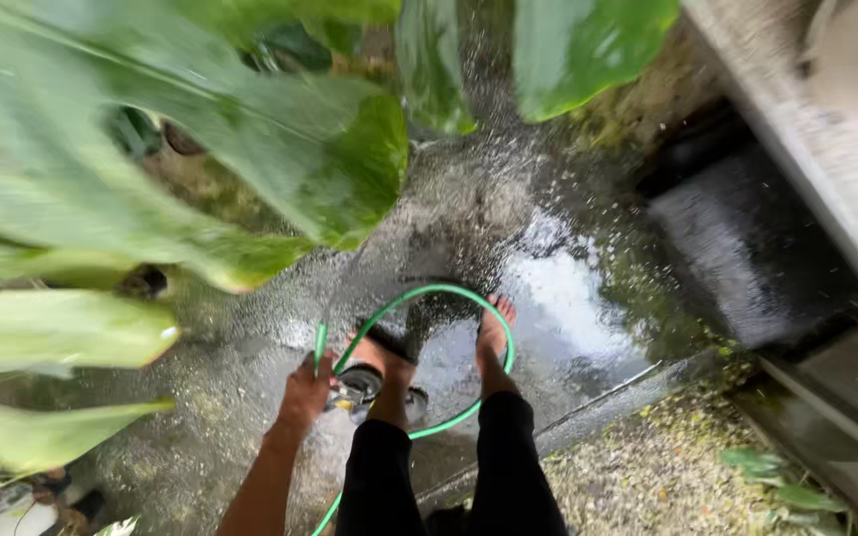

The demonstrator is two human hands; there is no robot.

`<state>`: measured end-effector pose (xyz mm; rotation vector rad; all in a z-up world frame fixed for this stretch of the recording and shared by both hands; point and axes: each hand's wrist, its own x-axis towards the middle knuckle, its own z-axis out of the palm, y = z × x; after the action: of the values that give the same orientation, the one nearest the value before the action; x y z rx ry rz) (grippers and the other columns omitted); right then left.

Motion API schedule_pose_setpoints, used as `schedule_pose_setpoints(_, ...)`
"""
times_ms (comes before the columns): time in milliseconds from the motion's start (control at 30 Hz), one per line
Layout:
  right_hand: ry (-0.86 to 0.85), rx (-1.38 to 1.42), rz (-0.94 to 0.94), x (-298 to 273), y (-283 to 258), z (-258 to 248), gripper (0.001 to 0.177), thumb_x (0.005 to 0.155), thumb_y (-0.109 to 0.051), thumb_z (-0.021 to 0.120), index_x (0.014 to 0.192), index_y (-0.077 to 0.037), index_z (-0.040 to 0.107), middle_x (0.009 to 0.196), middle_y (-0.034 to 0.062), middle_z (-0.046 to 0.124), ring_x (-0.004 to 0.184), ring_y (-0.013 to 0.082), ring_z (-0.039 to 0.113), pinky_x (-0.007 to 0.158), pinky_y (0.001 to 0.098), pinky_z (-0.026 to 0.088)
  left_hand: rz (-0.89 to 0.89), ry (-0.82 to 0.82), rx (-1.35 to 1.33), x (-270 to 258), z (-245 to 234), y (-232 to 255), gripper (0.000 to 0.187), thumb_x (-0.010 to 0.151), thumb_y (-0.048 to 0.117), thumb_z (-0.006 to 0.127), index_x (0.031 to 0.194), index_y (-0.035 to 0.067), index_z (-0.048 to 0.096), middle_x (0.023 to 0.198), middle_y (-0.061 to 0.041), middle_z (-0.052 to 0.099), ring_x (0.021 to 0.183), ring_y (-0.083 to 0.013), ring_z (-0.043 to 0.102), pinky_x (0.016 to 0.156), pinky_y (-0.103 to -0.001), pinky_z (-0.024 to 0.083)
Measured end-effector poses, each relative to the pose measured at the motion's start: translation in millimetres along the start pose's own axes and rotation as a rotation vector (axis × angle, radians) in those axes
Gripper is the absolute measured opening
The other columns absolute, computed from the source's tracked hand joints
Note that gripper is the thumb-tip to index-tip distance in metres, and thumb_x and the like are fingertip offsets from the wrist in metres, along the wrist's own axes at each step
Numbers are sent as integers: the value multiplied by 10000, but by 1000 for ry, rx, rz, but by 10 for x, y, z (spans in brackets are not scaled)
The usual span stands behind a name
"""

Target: The person waters various potted plants on a garden shelf using a hose and then touches and trims leaves on a larger plant by hand.

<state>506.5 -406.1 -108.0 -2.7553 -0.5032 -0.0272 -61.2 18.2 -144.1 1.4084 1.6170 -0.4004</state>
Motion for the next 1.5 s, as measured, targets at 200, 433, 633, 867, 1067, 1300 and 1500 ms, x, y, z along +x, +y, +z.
schedule_pose_setpoints(200,-142,132,33,-523,-369,876,260,1096,-64,603,1311,73,555,1248,225,598,1138,294,627,924,376,519,105,188,199,983,-18,31,503,1059,495,450,1154,47,658,795,-223,708,754,-377,709,690,-477,551)
schedule_pose_setpoints(433,-389,383,-14,-1039,-917,1948,239,1102,-19,623,1306,29,510,1194,134,641,1097,174,674,864,301,552,445,394,234,2040,81,-165,362,1086,370,538,1049,14,589,754,-265,629,697,-470,636,605,-518,491)
schedule_pose_setpoints(633,-678,336,-384,-1115,-2457,4206,260,978,-79,723,1156,-36,539,996,192,689,796,344,690,713,422,549,625,475,115,2905,-103,-493,265,1117,277,559,1118,17,608,772,-166,626,646,-301,613,599,-442,482)
schedule_pose_setpoints(867,-806,254,-719,-1153,-4339,5351,230,944,-83,674,1130,-58,540,854,184,670,773,408,671,717,502,537,676,487,-109,3527,-508,-847,267,1122,258,555,1188,8,618,853,-148,641,690,-234,595,613,-379,491)
schedule_pose_setpoints(1067,-901,-18,-941,-1000,-5647,6077,298,900,-304,681,1083,-75,628,755,156,690,629,352,689,592,490,560,500,467,-188,3829,-812,-1089,294,1108,292,529,1165,22,631,716,-79,605,607,-161,583,576,-338,482)
schedule_pose_setpoints(1300,-592,272,-750,-280,-6683,7257,404,1072,-461,665,987,-67,686,732,132,671,572,231,602,595,429,522,311,340,-537,4299,-861,-1071,327,1061,343,508,1090,59,667,590,-18,574,514,-93,539,498,-282,443)
schedule_pose_setpoints(1500,-949,1427,47,888,-7499,8128,333,1102,-354,468,1190,-122,690,1033,34,774,578,83,431,483,278,315,304,173,-800,4826,-838,-985,324,1018,362,502,1082,92,671,574,38,482,474,-69,495,429,-266,404)
